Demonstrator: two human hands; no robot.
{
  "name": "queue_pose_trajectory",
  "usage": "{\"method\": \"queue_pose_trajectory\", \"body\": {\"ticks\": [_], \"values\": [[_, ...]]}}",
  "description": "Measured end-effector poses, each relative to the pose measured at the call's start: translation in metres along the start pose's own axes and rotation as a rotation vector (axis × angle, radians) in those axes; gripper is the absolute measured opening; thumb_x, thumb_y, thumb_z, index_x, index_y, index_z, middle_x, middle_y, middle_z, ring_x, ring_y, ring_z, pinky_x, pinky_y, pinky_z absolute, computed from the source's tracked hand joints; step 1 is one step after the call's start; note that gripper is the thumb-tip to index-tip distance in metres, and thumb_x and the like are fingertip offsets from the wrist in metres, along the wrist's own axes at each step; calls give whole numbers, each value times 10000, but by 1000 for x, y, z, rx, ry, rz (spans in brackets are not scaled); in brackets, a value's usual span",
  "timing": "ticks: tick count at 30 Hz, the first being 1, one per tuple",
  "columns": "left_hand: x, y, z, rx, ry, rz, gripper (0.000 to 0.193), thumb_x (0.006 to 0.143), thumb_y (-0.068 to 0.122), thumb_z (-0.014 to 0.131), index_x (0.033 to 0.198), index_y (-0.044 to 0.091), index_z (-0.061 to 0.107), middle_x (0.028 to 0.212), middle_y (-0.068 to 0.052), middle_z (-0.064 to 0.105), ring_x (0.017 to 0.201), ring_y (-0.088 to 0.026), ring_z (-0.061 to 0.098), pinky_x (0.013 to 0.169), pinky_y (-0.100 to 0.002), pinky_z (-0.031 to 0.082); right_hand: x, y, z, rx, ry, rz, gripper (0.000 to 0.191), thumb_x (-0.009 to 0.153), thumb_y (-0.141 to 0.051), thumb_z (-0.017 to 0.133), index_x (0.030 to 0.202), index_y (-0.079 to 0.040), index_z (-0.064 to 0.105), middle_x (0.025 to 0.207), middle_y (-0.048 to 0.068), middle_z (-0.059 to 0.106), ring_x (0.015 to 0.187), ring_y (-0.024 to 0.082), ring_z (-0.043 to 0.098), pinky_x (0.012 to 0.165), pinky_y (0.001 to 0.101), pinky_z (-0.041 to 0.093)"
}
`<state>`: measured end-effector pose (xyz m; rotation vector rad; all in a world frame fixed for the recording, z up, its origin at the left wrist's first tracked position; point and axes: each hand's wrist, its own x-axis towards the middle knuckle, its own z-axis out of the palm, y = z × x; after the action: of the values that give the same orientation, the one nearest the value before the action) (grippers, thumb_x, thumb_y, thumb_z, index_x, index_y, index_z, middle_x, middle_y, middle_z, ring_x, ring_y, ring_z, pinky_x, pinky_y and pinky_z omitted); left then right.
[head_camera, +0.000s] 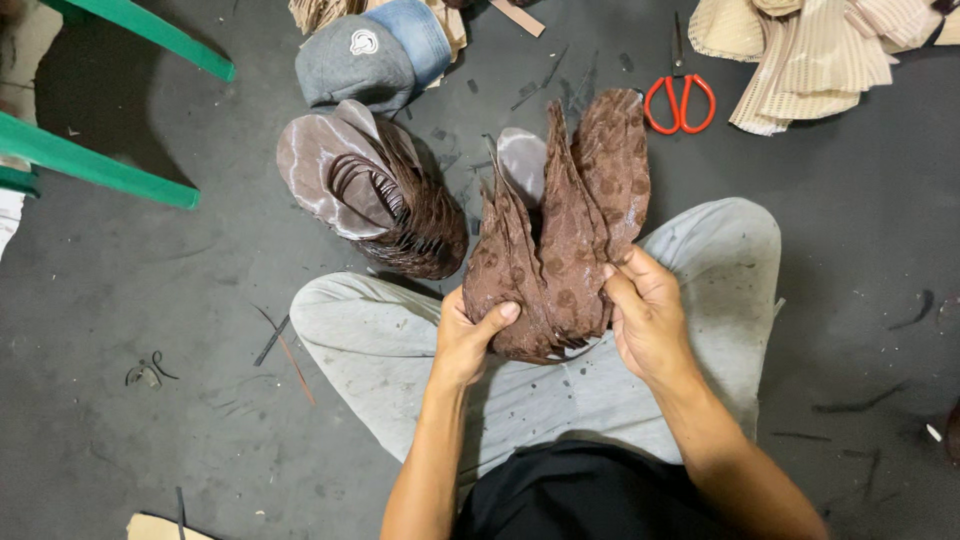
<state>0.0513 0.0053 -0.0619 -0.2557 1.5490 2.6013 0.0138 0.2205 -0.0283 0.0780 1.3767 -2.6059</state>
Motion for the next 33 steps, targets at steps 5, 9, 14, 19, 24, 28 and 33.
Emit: {"method": "queue_pose_trajectory", "body": {"ticks": [5, 9, 14, 19, 24, 28, 33], "values": [[-2, -4, 4, -85, -17, 5, 477, 853, 105, 837, 1265, -34, 639, 1185, -78, 725, 1068, -164, 669, 988, -353, 529, 0, -8, 8, 27, 63, -17, 517, 957, 139, 466, 1423, -70, 382, 1216, 180, 682, 1106, 192, 678, 971, 344, 557], [-2, -12, 2, -148, -26, -25, 534, 837, 123, 856, 1291, -39, 626, 1215, -90, 717, 1098, -181, 668, 1014, -364, 520, -1, -16, 17, -49, 73, -61, 611, 945, 194, 472, 1469, -84, 327, 1275, 216, 660, 1119, 218, 681, 972, 359, 574], [2, -23, -6, -229, -100, -84, 632, 821, 187, 892, 1335, -52, 611, 1251, -92, 704, 1134, -191, 652, 1034, -361, 509, -13, -21, 26, -281, 66, -181, 600, 950, 188, 498, 1435, -97, 289, 1221, 185, 684, 886, 116, 683, 734, 232, 536], [4, -31, -7, -342, -134, -87, 754, 796, 235, 918, 1393, -55, 562, 1308, -103, 679, 1192, -219, 641, 1076, -385, 492, -26, -13, 27, -472, 74, -226, 241, 1015, 133, 561, 1224, 14, 546, 913, 11, 564, 635, -13, 461, 524, 185, 312], [2, -30, -2, -407, -127, -73, 825, 772, 262, 917, 1433, -17, 510, 1350, -89, 653, 1241, -227, 625, 1099, -405, 479, -29, 1, 13, -565, 107, -196, 198, 1003, 116, 580, 1144, 28, 686, 854, -30, 452, 659, -11, 382, 544, 195, 294], [1, -28, -2, -381, -114, -63, 751, 818, 222, 888, 1425, -34, 529, 1352, -91, 658, 1244, -219, 619, 1119, -394, 467, -23, 8, -3, -719, 148, -247, 288, 948, 121, 566, 1167, 29, 728, 886, -9, 475, 687, 19, 408, 573, 193, 319], [-4, -32, -6, -206, -51, -53, 545, 896, 195, 817, 1337, -50, 610, 1270, -93, 698, 1156, -195, 650, 1053, -373, 501, -7, 3, -17, -4, 149, -19, 210, 979, -49, 581, 1098, 73, 705, 1208, 72, 675, 1120, 118, 605, 1030, 259, 461]]}}
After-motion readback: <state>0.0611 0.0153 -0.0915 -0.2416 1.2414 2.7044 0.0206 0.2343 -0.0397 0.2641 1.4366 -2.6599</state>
